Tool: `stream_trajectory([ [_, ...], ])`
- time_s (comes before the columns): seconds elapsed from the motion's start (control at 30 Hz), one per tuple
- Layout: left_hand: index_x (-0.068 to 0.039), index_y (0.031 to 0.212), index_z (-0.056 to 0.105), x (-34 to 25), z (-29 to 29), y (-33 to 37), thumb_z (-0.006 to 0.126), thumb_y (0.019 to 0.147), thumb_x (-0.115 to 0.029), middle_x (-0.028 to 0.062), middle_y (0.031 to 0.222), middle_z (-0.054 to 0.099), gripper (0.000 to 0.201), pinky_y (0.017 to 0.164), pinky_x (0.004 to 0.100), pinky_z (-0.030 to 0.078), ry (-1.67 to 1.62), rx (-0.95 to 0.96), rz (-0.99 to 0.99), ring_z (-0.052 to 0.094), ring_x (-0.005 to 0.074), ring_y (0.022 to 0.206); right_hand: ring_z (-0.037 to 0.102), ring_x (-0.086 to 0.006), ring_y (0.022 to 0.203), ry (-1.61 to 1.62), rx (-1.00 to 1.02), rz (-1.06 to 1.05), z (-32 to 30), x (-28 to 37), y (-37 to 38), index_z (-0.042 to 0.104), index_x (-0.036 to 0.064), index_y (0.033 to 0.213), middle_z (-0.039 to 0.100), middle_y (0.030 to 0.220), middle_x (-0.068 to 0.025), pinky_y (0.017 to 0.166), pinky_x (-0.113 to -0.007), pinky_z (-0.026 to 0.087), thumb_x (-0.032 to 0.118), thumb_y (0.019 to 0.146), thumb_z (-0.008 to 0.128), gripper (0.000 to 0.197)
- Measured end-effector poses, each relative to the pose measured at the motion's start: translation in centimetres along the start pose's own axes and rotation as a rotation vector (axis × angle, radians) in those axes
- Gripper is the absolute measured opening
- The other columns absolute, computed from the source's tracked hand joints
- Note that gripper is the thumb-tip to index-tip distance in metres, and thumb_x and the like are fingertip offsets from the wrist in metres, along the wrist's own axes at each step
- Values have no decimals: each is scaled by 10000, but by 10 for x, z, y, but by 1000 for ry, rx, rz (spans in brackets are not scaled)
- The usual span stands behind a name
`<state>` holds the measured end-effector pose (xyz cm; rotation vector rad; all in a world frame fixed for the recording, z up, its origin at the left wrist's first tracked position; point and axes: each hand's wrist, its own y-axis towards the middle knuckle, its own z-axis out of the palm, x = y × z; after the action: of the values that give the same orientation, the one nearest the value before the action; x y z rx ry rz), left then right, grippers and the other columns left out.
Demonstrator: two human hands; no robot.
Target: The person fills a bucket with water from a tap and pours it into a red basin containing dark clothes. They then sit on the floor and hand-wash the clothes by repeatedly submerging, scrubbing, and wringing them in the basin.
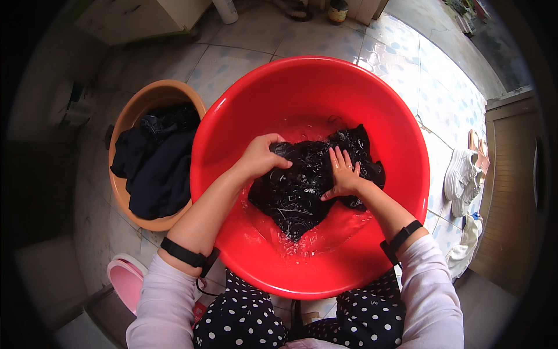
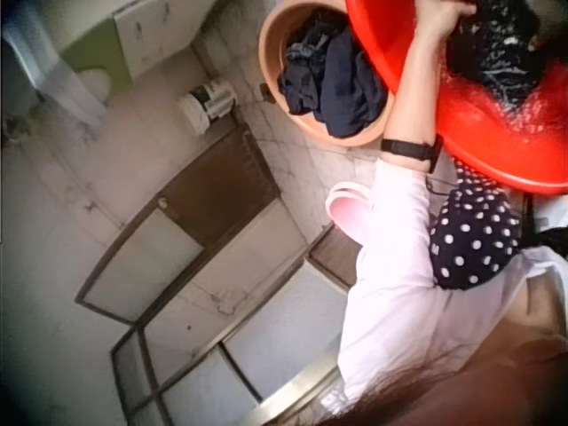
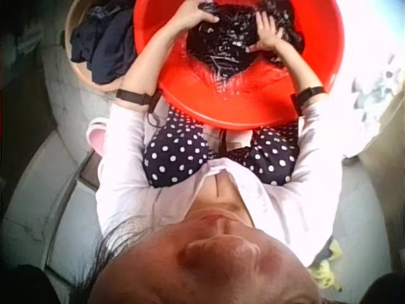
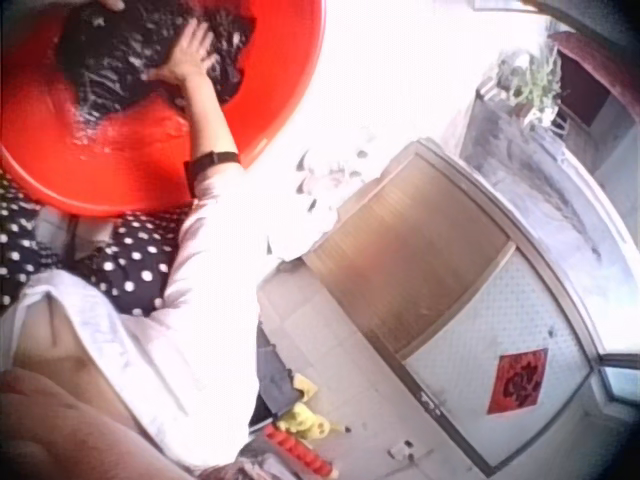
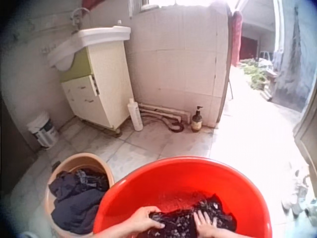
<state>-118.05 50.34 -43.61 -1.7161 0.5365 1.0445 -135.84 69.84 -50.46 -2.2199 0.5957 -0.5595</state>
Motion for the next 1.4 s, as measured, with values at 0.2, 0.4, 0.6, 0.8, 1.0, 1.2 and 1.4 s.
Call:
stream_trajectory([
  [0.2,-36,899,538,-103,36,-75,636,580,79,80,823,620,352,731,317,544,-872,169,380,642,192,757,-161,-400,1449,305,-255,-15,64,59,-24,-63,53,1521,-210,1575,-162,1089,-671,84,586,579,832,1405],
  [0.4,-87,815,394,-131,64,-132,603,492,12,74,751,560,397,611,302,454,-1108,220,353,554,201,655,418,-179,1117,1685,-671,-592,36,74,27,407,93,1236,434,1215,-65,953,-346,384,274,876,621,456],
  [0.6,16,1088,559,-74,-24,-105,503,764,-85,187,1012,663,344,909,438,526,-1291,-370,291,649,324,959,564,-95,815,1518,-1268,-508,-49,49,10,519,61,947,596,886,-9,765,-253,497,148,963,469,102],
  [0.8,-35,1343,393,4,29,-49,520,917,-549,197,1412,405,679,1030,745,174,-1102,-108,-595,463,443,1225,584,-116,860,1171,-1264,-704,-84,87,-57,469,76,1047,588,979,-31,780,-263,502,17,814,681,320],
  [1.0,-32,1323,462,-5,64,-28,421,969,-409,131,1182,522,518,923,401,466,-1018,376,412,544,228,1039,613,-182,838,1369,-835,-949,-55,123,-121,470,48,1024,601,914,-104,799,-296,497,20,742,747,397],
  [1.2,-14,1298,511,2,36,-47,471,956,-357,187,1244,582,486,983,431,493,-1534,431,145,603,287,1101,652,-251,919,2336,172,-618,-39,94,-120,533,11,1019,641,1022,-148,862,-365,542,277,993,395,300],
  [1.4,-18,1223,577,4,29,-42,557,890,-269,160,1163,646,418,954,453,516,-1348,203,149,641,282,1054,649,-253,970,2211,-171,-112,-26,69,-77,582,-2,1111,650,1069,-143,881,-398,545,208,992,392,307],
])
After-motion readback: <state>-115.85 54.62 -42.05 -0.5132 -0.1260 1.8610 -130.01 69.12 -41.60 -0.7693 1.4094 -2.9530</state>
